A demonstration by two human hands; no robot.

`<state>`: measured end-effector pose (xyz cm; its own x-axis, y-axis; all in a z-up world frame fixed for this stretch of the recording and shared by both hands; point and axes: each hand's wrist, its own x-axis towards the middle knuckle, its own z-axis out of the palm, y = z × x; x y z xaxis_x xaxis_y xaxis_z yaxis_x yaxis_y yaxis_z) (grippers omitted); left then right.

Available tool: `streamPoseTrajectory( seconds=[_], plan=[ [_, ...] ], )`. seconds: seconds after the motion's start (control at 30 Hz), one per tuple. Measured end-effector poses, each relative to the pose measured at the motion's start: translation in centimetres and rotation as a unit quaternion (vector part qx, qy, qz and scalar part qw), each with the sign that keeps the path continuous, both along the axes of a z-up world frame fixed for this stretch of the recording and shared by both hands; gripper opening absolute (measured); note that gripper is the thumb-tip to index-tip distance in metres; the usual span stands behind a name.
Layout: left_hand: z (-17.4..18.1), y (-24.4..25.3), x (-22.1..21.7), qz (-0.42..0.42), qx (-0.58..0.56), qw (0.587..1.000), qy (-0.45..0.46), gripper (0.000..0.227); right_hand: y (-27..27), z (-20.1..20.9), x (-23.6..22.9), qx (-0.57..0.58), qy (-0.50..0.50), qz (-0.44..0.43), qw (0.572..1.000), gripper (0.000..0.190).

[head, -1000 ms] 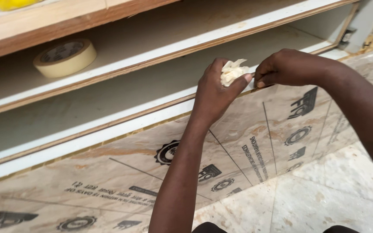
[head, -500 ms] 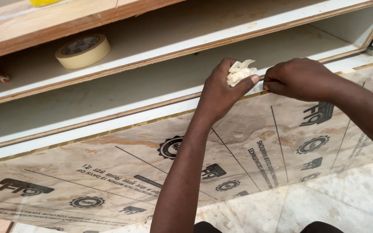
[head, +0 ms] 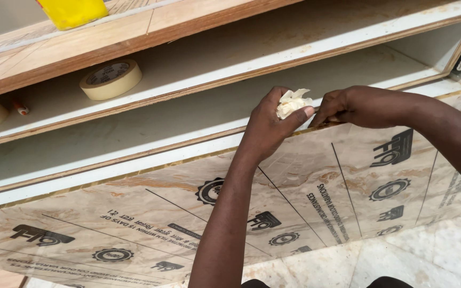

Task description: The person applies white edge banding tape to the exposed edges of a wooden cabinet structure. They use a white cloth to press the tape firmly onto the surface, smoothing it along the length of the edges. The person works on multiple edges of the cabinet, ensuring the tape adheres properly.

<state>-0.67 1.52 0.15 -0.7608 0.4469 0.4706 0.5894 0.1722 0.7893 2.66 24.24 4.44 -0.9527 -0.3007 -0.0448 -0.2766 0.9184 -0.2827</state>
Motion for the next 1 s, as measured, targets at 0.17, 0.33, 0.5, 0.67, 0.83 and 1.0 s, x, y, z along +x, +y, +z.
streamPoseTrajectory(
  seconds=[0.17,0.33,0.5,0.67,0.83,1.0],
  plan=[
    [0.2,-0.3,-0.1,-0.007,-0.001,1.000,-0.020,0.065,-1.6,0.7,-0.3,0.060,-0.042,-0.039,0.997,0.023],
    [0.2,-0.3,-0.4,-0.014,0.022,0.999,-0.021,0.064,-2.6,1.0,-0.6,0.144,0.002,-0.013,0.989,0.026],
    [-0.1,-0.2,-0.5,-0.020,0.023,0.999,-0.019,0.063,-1.7,0.4,-1.4,0.132,0.068,0.046,0.988,0.031],
    [0.1,-0.1,-0.6,-0.005,0.013,0.999,-0.031,0.065,-0.7,-0.7,-3.0,0.045,0.075,0.098,0.991,0.024],
    [-0.1,-0.1,-0.9,0.003,0.011,1.000,-0.028,0.066,-0.3,-1.6,-3.0,0.078,0.090,0.080,0.990,0.025],
    [-0.3,0.0,-0.8,-0.005,0.028,1.000,-0.002,0.066,0.6,-2.5,-1.6,0.002,0.115,0.035,0.993,0.023]
  ],
)
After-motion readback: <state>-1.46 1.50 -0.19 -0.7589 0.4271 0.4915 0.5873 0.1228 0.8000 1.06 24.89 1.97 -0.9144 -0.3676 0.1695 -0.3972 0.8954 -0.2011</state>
